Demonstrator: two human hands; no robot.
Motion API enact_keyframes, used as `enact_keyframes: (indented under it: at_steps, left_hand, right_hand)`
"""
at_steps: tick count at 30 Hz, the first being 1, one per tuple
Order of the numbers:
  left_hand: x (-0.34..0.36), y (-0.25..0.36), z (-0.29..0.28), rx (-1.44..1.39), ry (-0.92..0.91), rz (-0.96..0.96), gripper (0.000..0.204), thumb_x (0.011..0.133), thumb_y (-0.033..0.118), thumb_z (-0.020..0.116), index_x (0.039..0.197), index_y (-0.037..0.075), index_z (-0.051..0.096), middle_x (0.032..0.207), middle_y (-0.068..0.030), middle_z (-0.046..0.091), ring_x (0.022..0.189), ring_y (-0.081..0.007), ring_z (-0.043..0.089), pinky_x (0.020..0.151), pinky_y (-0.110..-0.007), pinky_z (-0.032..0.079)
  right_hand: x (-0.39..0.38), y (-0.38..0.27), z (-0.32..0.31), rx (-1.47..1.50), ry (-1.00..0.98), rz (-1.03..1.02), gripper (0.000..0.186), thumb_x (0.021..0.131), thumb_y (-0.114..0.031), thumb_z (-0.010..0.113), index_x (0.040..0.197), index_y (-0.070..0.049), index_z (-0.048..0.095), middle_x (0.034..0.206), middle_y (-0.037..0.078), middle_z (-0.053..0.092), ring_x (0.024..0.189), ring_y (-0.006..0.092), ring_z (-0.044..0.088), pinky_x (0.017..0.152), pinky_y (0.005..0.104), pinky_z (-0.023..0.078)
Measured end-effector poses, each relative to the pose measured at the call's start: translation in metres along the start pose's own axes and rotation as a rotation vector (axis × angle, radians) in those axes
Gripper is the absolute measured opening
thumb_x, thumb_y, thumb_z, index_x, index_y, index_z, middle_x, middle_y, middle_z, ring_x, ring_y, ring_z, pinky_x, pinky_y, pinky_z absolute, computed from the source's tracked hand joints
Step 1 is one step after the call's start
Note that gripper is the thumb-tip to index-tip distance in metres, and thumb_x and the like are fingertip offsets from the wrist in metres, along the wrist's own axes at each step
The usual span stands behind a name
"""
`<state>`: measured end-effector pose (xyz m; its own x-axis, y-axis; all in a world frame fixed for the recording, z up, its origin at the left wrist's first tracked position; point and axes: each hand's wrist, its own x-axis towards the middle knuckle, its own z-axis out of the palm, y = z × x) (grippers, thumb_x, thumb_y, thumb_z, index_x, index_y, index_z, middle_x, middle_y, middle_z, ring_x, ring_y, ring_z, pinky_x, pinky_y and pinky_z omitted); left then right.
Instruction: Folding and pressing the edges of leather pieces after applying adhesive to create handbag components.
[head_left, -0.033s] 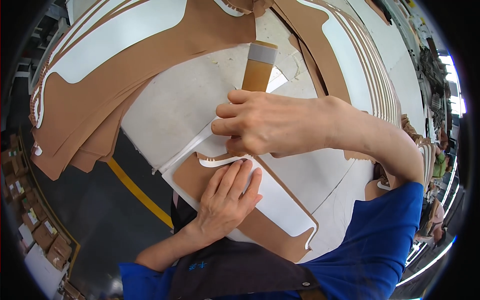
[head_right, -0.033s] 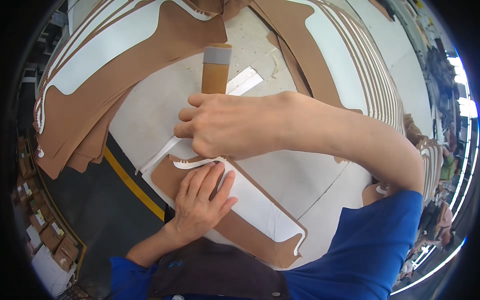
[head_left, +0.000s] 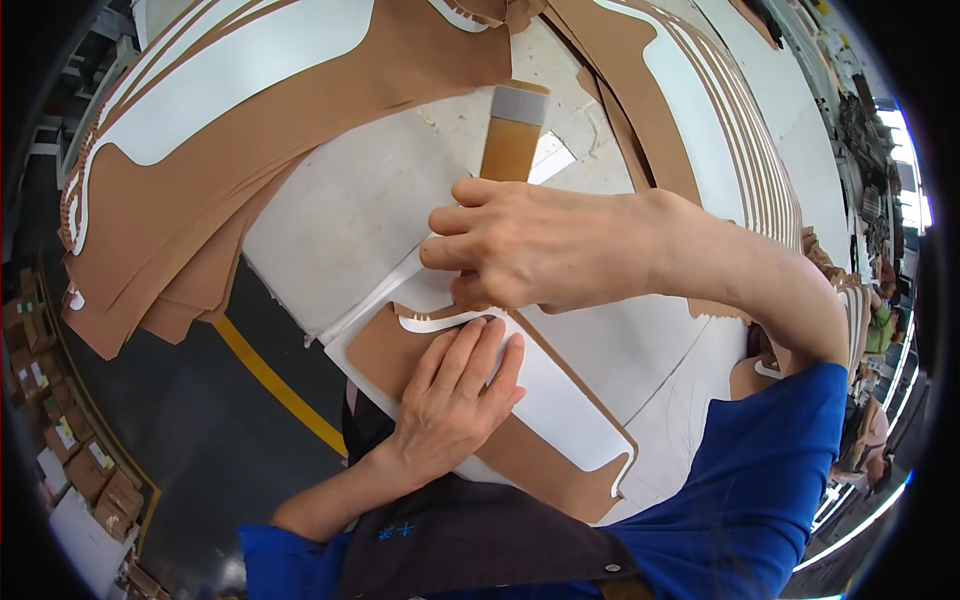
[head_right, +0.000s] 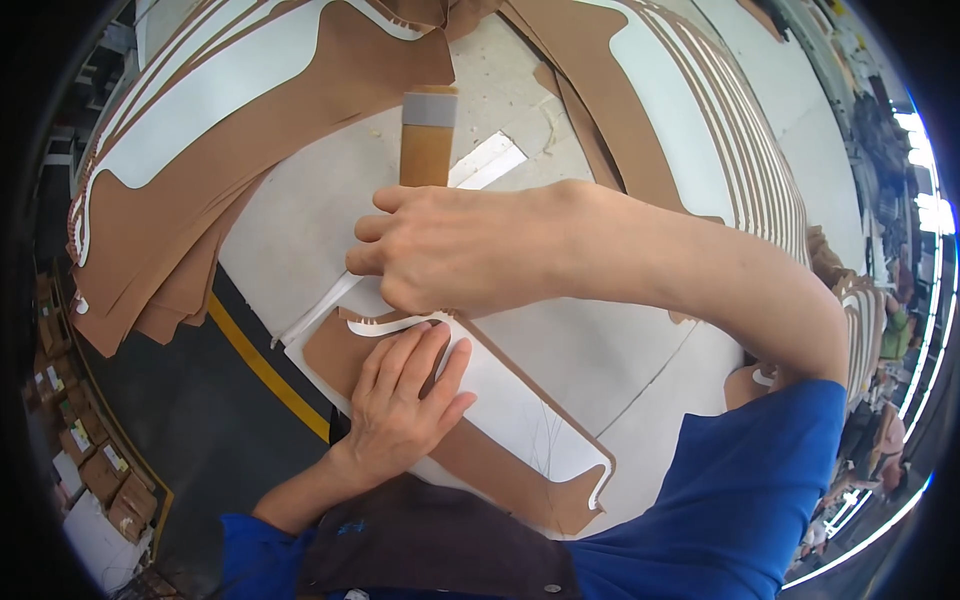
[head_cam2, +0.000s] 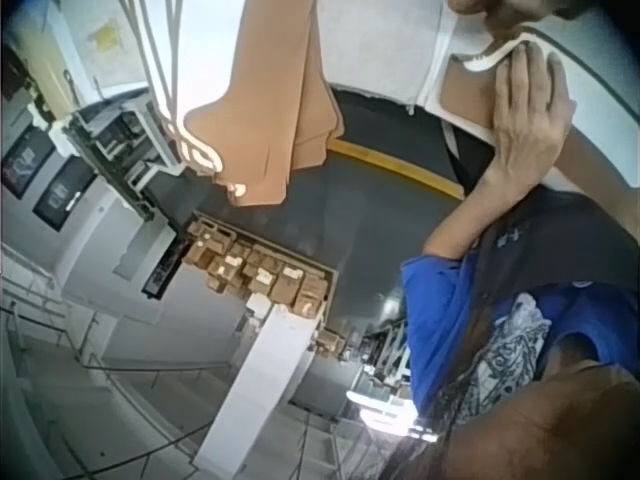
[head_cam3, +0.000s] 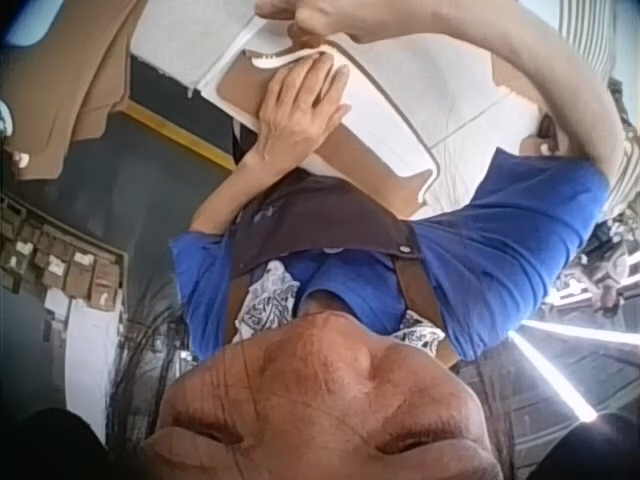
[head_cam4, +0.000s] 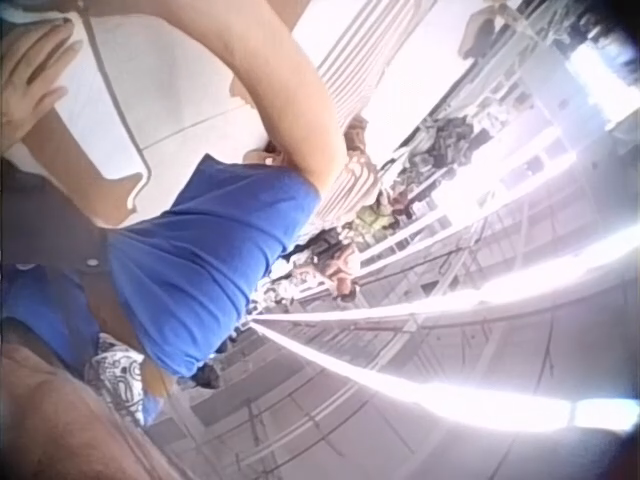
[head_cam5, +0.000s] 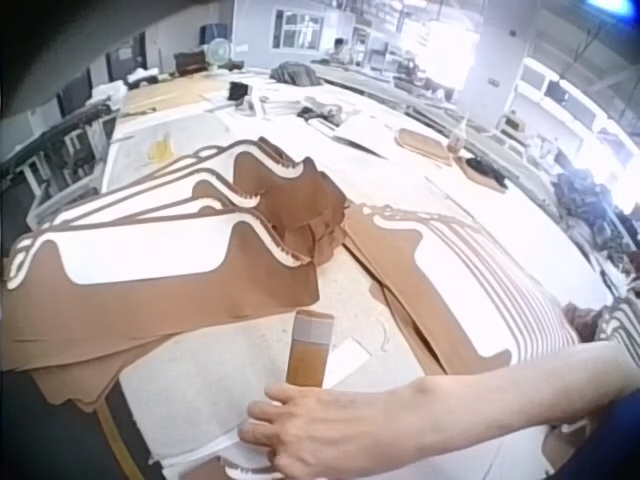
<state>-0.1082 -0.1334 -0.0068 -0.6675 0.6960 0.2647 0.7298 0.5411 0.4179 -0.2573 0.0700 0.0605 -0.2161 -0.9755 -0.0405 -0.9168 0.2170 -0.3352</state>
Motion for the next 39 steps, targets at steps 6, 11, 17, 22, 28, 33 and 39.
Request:
enact_keyframes:
  at_steps: [6, 11, 17, 22, 28, 33, 39]
  left_hand:
    - [0.0, -0.003, 0.002, -0.016, 0.044, 0.027, 0.052, 0.087, 0.027, 0.081, 0.13, 0.0, 0.07, 0.138, -0.0203, 0.062, 0.13, -0.0368, 0.058, 0.106, -0.05, 0.051]
    - [-0.006, -0.006, -0.007, 0.037, 0.114, -0.007, 0.048, 0.087, 0.026, 0.081, 0.126, 0.0, 0.071, 0.139, -0.0191, 0.062, 0.127, -0.0359, 0.059, 0.103, -0.05, 0.047]
    - [-0.012, -0.016, -0.011, 0.082, 0.11, -0.043, 0.051, 0.09, 0.028, 0.08, 0.129, 0.0, 0.067, 0.151, -0.0185, 0.057, 0.128, -0.036, 0.055, 0.103, -0.05, 0.036]
    - [-0.012, -0.017, -0.006, 0.151, 0.071, 0.012, 0.05, 0.09, 0.028, 0.08, 0.129, 0.0, 0.067, 0.153, -0.0153, 0.058, 0.132, -0.0334, 0.055, 0.105, -0.053, 0.036]
    - [0.001, -0.018, -0.015, 0.229, 0.083, 0.184, 0.03, 0.087, 0.019, 0.081, 0.112, 0.005, 0.072, 0.117, -0.0078, 0.068, 0.124, -0.0281, 0.06, 0.116, -0.058, 0.035]
    - [0.023, -0.006, -0.013, -0.017, 0.018, 0.284, 0.033, 0.084, 0.013, 0.082, 0.113, 0.004, 0.07, 0.12, -0.0109, 0.062, 0.124, -0.031, 0.058, 0.112, -0.051, 0.04]
    - [0.065, 0.04, -0.01, -0.14, -0.362, 0.463, 0.054, 0.08, 0.018, 0.087, 0.127, 0.004, 0.065, 0.131, -0.0142, 0.06, 0.124, -0.0349, 0.056, 0.108, -0.046, 0.045]
  right_hand:
    - [0.006, -0.007, -0.002, -0.047, -0.026, 0.017, 0.01, 0.078, -0.015, 0.08, 0.071, -0.009, 0.075, 0.105, 0.002, 0.074, 0.101, 0.0177, 0.063, 0.088, 0.0309, 0.047]
    - [-0.004, -0.015, 0.001, 0.015, -0.024, 0.125, 0.008, 0.079, -0.009, 0.079, 0.085, -0.012, 0.083, 0.112, 0.004, 0.071, 0.106, 0.019, 0.062, 0.093, 0.0336, 0.046]
    - [-0.049, -0.038, 0.018, 0.034, 0.107, 0.407, 0.019, 0.085, -0.005, 0.076, 0.1, -0.014, 0.083, 0.099, 0.005, 0.062, 0.103, 0.0223, 0.061, 0.094, 0.0364, 0.047]
    - [-0.094, -0.102, 0.048, 0.221, 0.524, 0.716, 0.032, 0.084, -0.005, 0.081, 0.115, -0.009, 0.079, 0.105, 0.008, 0.062, 0.098, 0.0279, 0.063, 0.086, 0.0415, 0.051]
    - [-0.158, -0.209, 0.092, 0.331, 0.764, 1.103, 0.045, 0.085, -0.001, 0.08, 0.129, -0.007, 0.075, 0.115, 0.011, 0.063, 0.098, 0.0265, 0.064, 0.083, 0.0386, 0.053]
    - [-0.188, -0.313, 0.128, 0.255, 1.13, 1.503, 0.041, 0.087, -0.002, 0.078, 0.128, -0.005, 0.074, 0.114, 0.012, 0.063, 0.098, 0.0256, 0.063, 0.084, 0.0348, 0.052]
    - [-0.17, -0.416, 0.187, -0.011, 1.235, 1.753, 0.044, 0.082, 0.005, 0.079, 0.125, -0.001, 0.073, 0.111, 0.013, 0.063, 0.093, 0.0267, 0.064, 0.079, 0.0364, 0.052]
